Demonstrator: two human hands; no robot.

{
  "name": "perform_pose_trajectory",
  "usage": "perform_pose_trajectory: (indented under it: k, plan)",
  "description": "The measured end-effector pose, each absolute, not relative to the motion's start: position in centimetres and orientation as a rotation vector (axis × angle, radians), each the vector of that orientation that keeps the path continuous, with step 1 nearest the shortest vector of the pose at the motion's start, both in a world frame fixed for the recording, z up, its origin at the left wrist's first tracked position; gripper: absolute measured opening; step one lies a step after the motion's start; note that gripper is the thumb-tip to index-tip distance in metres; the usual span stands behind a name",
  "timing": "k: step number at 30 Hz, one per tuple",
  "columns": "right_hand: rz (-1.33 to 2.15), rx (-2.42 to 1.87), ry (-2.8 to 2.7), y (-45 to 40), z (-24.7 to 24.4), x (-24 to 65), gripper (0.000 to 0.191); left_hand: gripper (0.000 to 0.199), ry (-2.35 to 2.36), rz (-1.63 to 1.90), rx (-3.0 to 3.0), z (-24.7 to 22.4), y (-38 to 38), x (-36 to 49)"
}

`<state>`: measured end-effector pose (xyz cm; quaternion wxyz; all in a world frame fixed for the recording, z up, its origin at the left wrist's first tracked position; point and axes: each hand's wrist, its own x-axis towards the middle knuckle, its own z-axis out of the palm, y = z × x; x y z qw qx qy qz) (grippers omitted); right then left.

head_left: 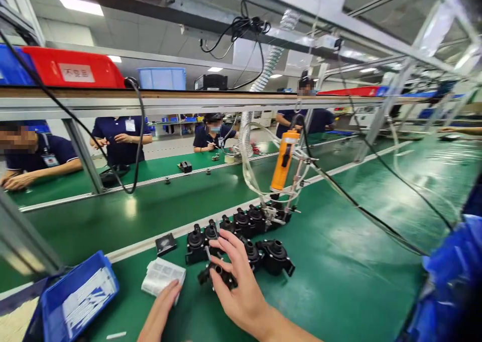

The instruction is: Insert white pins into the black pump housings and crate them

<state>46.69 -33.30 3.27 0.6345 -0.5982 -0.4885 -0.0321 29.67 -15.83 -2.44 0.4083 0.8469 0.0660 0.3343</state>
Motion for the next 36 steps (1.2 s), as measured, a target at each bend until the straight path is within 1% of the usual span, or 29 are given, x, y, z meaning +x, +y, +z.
perform_pose_trajectory:
  k: [3, 4, 7, 8, 9, 10, 14, 15, 16, 18, 20, 23, 26, 29, 33, 36]
  plan:
    - [0.168, -1.184, -1.179, -33.3, 3.2, 44.0, 0.056, 0.06, 0.198, 0.769, 2.061, -2.5, -17.0, 30.5]
    - [0.251, -1.135, -1.175, -33.2, 3.2, 43.4, 0.054, 0.057, 0.206, 0.752, 2.043, -2.9, -17.2, 30.7]
    - [0.424, -1.096, -1.115, -32.7, 2.8, 42.6, 0.049, 0.036, 0.224, 0.708, 1.996, -4.5, -17.4, 30.9]
    - [0.452, -1.111, -1.092, -32.5, 2.6, 42.6, 0.049, 0.033, 0.233, 0.696, 1.986, -5.0, -17.4, 30.9]
    - [0.469, -1.126, -1.067, -32.3, 2.4, 42.7, 0.049, 0.034, 0.237, 0.686, 1.975, -5.6, -17.4, 30.8]
    - [0.479, -1.135, -1.042, -32.1, 2.3, 42.8, 0.049, 0.041, 0.23, 0.678, 1.963, -6.0, -17.4, 30.6]
    - [0.506, -1.132, -0.997, -31.4, 2.1, 43.1, 0.049, 0.089, 0.027, 0.669, 1.948, -6.3, -17.6, 29.8]
    - [0.499, -1.142, -0.994, -31.3, 2.1, 43.2, 0.049, 0.095, -0.038, 0.659, 1.959, -5.9, -17.7, 29.6]
    - [0.478, -1.162, -0.986, -31.2, 2.2, 43.3, 0.049, 0.097, -0.075, 0.643, 1.973, -5.3, -17.9, 29.4]
    - [0.409, -1.213, -0.947, -31.3, 2.5, 43.6, 0.049, 0.092, -0.04, 0.615, 1.997, -3.7, -18.2, 29.1]
    - [0.376, -1.244, -0.883, -31.5, 2.7, 44.0, 0.051, 0.082, 0.108, 0.631, 2.013, -2.0, -18.4, 28.9]
    - [0.498, -1.224, -0.848, -32.1, 3.1, 44.1, 0.059, 0.073, 0.342, 0.676, 2.031, -0.2, -18.4, 28.8]
    - [0.685, -1.196, -0.888, -32.7, 3.3, 43.6, 0.07, 0.074, 0.459, 0.652, 2.007, 0.3, -18.1, 28.8]
    - [0.77, -1.223, -0.947, -32.9, 3.3, 42.8, 0.076, 0.075, 0.43, 0.624, 1.984, 0.2, -18.1, 28.7]
    - [0.693, -1.289, -1.035, -32.8, 3.3, 41.9, 0.078, 0.072, 0.37, 0.624, 1.973, 0.2, -18.4, 28.8]
    - [0.603, -1.308, -1.105, -32.6, 3.4, 41.6, 0.082, 0.073, 0.356, 0.608, 1.962, 0.3, -18.5, 28.9]
